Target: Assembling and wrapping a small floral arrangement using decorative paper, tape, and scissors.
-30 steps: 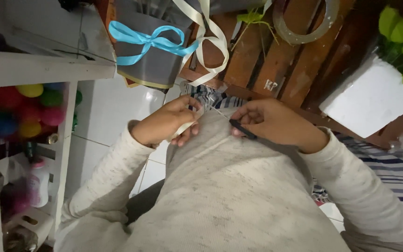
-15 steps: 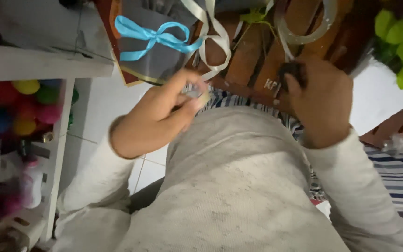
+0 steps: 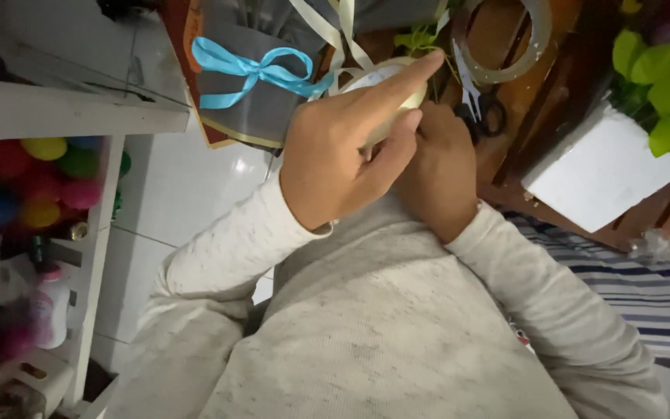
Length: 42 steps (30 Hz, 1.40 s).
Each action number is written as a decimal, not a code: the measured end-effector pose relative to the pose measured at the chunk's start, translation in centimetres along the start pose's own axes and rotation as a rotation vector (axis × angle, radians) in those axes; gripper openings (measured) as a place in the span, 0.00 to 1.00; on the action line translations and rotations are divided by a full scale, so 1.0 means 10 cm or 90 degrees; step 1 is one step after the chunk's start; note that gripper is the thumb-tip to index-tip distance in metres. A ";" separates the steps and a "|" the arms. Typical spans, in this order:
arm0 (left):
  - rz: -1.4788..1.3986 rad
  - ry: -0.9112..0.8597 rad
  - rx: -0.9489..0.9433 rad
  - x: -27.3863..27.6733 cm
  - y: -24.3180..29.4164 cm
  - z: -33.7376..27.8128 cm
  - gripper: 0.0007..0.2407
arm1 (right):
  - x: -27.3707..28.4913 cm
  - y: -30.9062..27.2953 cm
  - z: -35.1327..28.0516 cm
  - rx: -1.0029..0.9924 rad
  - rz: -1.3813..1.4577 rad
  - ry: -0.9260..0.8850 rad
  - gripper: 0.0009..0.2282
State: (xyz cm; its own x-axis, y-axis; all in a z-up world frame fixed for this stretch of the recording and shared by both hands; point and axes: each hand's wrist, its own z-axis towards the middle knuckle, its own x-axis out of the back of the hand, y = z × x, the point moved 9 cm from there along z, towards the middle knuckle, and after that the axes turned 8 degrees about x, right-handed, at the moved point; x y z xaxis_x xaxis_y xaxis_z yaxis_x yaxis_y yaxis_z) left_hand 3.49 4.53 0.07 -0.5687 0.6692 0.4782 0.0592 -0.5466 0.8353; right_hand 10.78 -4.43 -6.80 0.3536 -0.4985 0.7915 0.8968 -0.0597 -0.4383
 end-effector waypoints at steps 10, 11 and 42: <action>0.120 0.029 -0.078 -0.12 0.07 0.04 0.14 | -0.14 0.04 -0.06 -0.033 0.038 0.032 0.14; 0.118 0.024 -0.083 -0.15 0.07 0.03 0.14 | -0.16 0.07 -0.08 -0.038 0.034 0.036 0.14; -0.217 -0.438 0.308 -2.51 0.14 0.36 0.44 | 2.61 1.24 -1.84 -0.506 0.142 0.031 0.11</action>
State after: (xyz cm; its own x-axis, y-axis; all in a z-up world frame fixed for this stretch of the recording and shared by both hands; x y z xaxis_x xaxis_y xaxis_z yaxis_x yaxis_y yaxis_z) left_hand 20.86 -11.25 -9.77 -0.0114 0.9938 0.1104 0.4044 -0.0964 0.9095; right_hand 26.23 -34.12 0.53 0.4728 -0.6073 0.6385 0.3450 -0.5392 -0.7683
